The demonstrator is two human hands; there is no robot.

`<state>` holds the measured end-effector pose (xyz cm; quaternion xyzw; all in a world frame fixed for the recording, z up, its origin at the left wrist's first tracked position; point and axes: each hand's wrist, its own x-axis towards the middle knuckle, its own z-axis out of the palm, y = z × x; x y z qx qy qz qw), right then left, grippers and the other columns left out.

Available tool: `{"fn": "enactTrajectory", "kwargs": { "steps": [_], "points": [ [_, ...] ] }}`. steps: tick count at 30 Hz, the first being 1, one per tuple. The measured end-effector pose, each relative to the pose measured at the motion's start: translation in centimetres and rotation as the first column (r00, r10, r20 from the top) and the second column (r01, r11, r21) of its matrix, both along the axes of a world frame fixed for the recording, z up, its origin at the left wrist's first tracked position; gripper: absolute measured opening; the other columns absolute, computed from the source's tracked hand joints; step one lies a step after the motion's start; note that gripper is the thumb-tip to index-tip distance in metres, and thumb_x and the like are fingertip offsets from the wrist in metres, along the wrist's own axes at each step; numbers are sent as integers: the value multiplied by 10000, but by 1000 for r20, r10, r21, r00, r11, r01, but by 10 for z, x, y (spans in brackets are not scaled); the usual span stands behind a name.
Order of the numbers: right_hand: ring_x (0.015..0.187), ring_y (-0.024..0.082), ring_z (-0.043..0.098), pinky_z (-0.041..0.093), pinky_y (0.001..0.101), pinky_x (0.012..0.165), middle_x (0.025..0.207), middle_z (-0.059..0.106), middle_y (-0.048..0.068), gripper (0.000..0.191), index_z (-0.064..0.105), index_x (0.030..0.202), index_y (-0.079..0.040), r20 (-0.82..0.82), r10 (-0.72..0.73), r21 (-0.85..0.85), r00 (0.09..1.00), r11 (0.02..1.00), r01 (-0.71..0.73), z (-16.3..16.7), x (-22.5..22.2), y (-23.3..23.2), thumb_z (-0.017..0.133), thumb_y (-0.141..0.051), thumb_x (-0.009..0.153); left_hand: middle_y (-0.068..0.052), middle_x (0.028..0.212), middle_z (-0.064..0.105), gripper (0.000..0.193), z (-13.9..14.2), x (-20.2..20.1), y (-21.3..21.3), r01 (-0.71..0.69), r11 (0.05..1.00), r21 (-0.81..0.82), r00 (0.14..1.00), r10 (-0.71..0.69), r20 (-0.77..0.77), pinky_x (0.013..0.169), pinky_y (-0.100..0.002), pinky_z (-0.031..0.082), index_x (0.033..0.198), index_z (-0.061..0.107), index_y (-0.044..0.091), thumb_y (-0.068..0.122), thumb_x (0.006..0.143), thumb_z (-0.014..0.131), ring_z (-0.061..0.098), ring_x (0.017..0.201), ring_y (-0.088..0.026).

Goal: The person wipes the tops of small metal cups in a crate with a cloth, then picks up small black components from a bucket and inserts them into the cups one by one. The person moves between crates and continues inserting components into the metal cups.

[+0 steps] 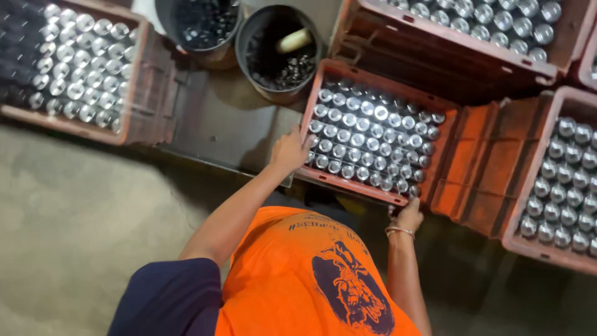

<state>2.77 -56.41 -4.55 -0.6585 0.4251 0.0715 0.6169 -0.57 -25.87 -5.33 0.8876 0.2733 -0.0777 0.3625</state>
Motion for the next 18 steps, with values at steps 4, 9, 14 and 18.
{"fn": "enactTrajectory", "kwargs": {
  "steps": [4, 9, 14, 18],
  "points": [
    [645, 156, 595, 461, 308, 521, 836, 652, 43, 332, 657, 962, -47, 48, 61, 105, 997, 992, -66, 6, -21, -11, 660, -377, 989, -346, 888, 677, 548, -5, -21, 0, -39, 999, -1, 995, 39, 94, 777, -638, 510, 1159, 578, 10, 520, 959, 598, 644, 849, -563],
    [685, 171, 622, 501, 330, 575, 858, 659, 56, 345, 645, 981, -39, -29, 76, 144, 997, 987, -71, 30, -32, -5, 681, -382, 997, -305, 860, 684, 462, -1, -69, -5, -46, 998, 53, 981, 35, 191, 733, -616, 527, 1089, 577, 6, 451, 962, 594, 658, 802, -531],
    [707, 215, 633, 514, 367, 610, 872, 663, 96, 396, 630, 1011, -20, -50, 161, 150, 986, 977, -152, 64, 42, 36, 698, -411, 1001, -290, 790, 677, 488, 13, -108, -17, -160, 986, -52, 979, 165, 118, 679, -610, 530, 1073, 537, 34, 497, 940, 612, 649, 772, -525],
    [725, 250, 642, 525, 397, 639, 884, 667, 127, 440, 618, 1035, -5, -38, 222, 113, 974, 970, -217, 83, 62, 37, 711, -434, 1005, -268, 770, 701, 505, 19, -106, -24, -191, 978, -78, 979, 196, 62, 709, -588, 545, 1035, 538, 38, 538, 967, 569, 674, 781, -497]
  ]
}}
